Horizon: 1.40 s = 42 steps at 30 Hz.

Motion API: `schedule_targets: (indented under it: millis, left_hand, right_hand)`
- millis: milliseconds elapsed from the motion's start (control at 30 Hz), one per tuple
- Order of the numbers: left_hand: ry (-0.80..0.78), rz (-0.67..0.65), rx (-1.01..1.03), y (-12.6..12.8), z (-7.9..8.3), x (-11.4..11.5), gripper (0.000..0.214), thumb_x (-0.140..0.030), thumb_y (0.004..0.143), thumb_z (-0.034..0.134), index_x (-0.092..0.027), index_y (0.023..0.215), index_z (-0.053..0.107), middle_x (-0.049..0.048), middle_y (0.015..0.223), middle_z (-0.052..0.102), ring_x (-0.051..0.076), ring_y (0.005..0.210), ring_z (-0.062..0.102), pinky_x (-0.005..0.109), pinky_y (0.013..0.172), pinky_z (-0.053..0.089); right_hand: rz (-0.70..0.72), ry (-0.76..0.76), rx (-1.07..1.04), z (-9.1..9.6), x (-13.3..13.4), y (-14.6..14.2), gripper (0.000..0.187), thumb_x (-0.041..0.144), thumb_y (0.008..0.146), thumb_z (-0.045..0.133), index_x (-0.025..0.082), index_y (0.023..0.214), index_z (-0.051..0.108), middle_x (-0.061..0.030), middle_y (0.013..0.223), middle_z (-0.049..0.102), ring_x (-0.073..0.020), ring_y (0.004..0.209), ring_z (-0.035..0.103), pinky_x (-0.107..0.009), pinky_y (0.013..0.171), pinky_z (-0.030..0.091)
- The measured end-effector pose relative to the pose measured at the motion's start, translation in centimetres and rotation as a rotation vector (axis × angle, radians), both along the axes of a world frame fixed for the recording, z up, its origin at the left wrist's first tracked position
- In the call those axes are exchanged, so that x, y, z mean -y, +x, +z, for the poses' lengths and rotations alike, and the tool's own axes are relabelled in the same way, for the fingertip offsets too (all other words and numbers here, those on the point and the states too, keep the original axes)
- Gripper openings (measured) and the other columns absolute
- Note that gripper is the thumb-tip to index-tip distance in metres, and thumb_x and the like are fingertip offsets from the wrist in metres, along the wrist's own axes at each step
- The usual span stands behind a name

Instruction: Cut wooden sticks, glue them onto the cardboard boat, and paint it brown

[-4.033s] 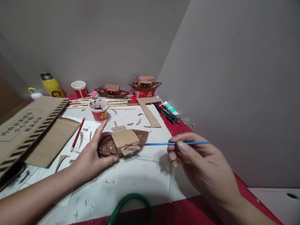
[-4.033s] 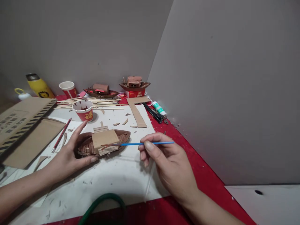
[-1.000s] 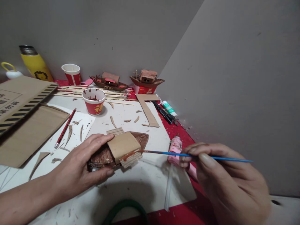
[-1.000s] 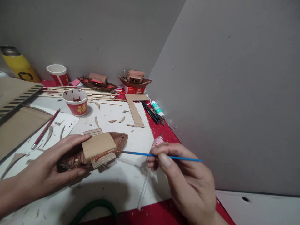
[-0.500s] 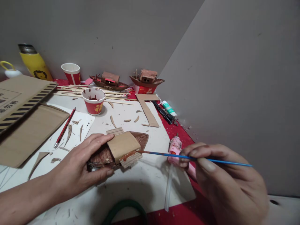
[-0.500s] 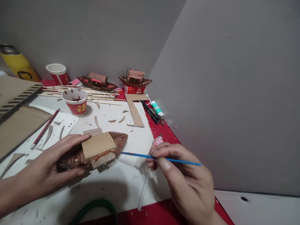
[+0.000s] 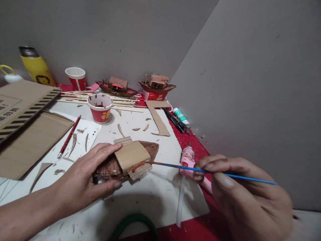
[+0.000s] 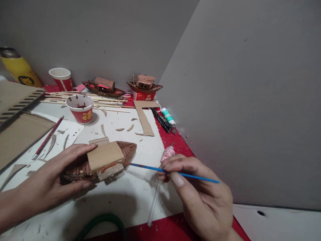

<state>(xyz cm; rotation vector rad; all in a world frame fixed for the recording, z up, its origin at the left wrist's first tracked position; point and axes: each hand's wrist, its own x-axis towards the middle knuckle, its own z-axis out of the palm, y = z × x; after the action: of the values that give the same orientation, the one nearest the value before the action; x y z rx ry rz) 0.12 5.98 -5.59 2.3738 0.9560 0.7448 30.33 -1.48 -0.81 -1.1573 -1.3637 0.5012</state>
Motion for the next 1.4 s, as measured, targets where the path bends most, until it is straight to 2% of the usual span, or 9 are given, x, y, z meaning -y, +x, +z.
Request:
schedule_targets:
  millis: [133, 267, 500, 633, 733, 833, 1067, 1267, 1400]
  left_hand:
    - [0.009, 0.000, 0.003, 0.0, -0.1, 0.0, 0.065, -0.034, 0.091, 0.065, -0.031, 0.148, 0.036, 0.0102, 0.141, 0.053, 0.026, 0.128, 0.056, 0.038, 0.104, 0.051]
    - [0.011, 0.006, 0.004, 0.0, 0.0, 0.0, 0.065, -0.034, 0.091, 0.066, -0.031, 0.149, 0.035, 0.0103, 0.142, 0.053, 0.027, 0.129, 0.056, 0.037, 0.104, 0.051]
    - [0.026, 0.004, -0.016, -0.1, 0.2, 0.1, 0.064, -0.034, 0.091, 0.065, -0.030, 0.149, 0.036, 0.0105, 0.142, 0.054, 0.027, 0.129, 0.056, 0.037, 0.104, 0.051]
    - [0.015, 0.014, -0.020, -0.1, 0.2, 0.1, 0.065, -0.035, 0.091, 0.065, -0.031, 0.149, 0.036, 0.0103, 0.143, 0.054, 0.026, 0.129, 0.057, 0.036, 0.104, 0.051]
    - [0.016, 0.015, -0.020, -0.1, 0.3, 0.1, 0.065, -0.034, 0.090, 0.066, -0.031, 0.148, 0.037, 0.0101, 0.143, 0.054, 0.027, 0.129, 0.057, 0.036, 0.104, 0.051]
    - [0.002, 0.014, -0.041, -0.1, 0.4, 0.0, 0.066, -0.033, 0.090, 0.067, -0.033, 0.148, 0.035, 0.0099, 0.144, 0.054, 0.028, 0.129, 0.057, 0.037, 0.105, 0.050]
    - [-0.008, 0.005, -0.034, -0.1, 0.6, 0.2, 0.065, -0.034, 0.091, 0.066, -0.032, 0.149, 0.034, 0.0106, 0.144, 0.053, 0.027, 0.130, 0.056, 0.038, 0.106, 0.050]
    - [-0.022, 0.018, -0.031, -0.1, 0.1, 0.1, 0.074, -0.039, 0.086, 0.073, -0.032, 0.149, 0.035, 0.0103, 0.149, 0.053, 0.029, 0.133, 0.055, 0.041, 0.110, 0.047]
    - [-0.003, 0.032, -0.031, 0.0, -0.1, 0.1, 0.072, -0.036, 0.087, 0.072, -0.030, 0.149, 0.036, 0.0106, 0.148, 0.054, 0.028, 0.133, 0.055, 0.041, 0.111, 0.046]
  right_hand:
    - [-0.034, 0.034, -0.037, 0.0, -0.2, 0.3, 0.004, 0.022, 0.087, 0.073, 0.024, 0.086, 0.076, -0.0039, 0.081, 0.070, -0.0179, 0.077, 0.067, -0.027, 0.063, 0.060]
    - [0.088, 0.003, -0.091, 0.2, -0.1, 0.2, 0.006, 0.022, 0.089, 0.071, 0.024, 0.089, 0.076, -0.0033, 0.079, 0.069, -0.0159, 0.068, 0.065, -0.027, 0.060, 0.058]
    - [0.206, -0.051, 0.058, -0.2, 0.6, 0.0, 0.012, 0.019, 0.096, 0.061, 0.023, 0.096, 0.072, -0.0024, 0.083, 0.068, -0.0142, 0.076, 0.065, -0.024, 0.070, 0.057]
    - [0.108, -0.047, 0.068, -0.1, 0.5, 0.1, 0.010, 0.019, 0.093, 0.064, 0.023, 0.091, 0.073, -0.0034, 0.083, 0.069, -0.0157, 0.079, 0.066, -0.024, 0.069, 0.058]
    - [-0.011, -0.012, -0.012, 0.3, 0.4, 0.0, 0.009, 0.020, 0.090, 0.068, 0.024, 0.087, 0.076, -0.0046, 0.080, 0.069, -0.0180, 0.078, 0.065, -0.026, 0.064, 0.059]
    - [-0.047, 0.004, -0.108, 0.7, 0.3, -0.4, 0.009, 0.017, 0.086, 0.072, 0.024, 0.083, 0.077, -0.0046, 0.078, 0.068, -0.0179, 0.074, 0.066, -0.027, 0.060, 0.059]
    - [0.064, -0.095, -0.118, -0.1, 0.6, -0.7, 0.012, 0.020, 0.091, 0.069, 0.026, 0.094, 0.078, -0.0019, 0.082, 0.075, -0.0142, 0.063, 0.071, -0.025, 0.060, 0.063]
    - [0.194, -0.074, -0.127, -0.6, 0.3, -1.0, 0.017, 0.018, 0.095, 0.063, 0.026, 0.100, 0.077, -0.0031, 0.079, 0.077, -0.0167, 0.064, 0.074, -0.028, 0.060, 0.065]
    - [0.236, -0.079, -0.127, -0.5, 0.2, -1.4, 0.016, 0.020, 0.095, 0.064, 0.026, 0.100, 0.078, -0.0034, 0.081, 0.077, -0.0171, 0.064, 0.075, -0.028, 0.060, 0.066]
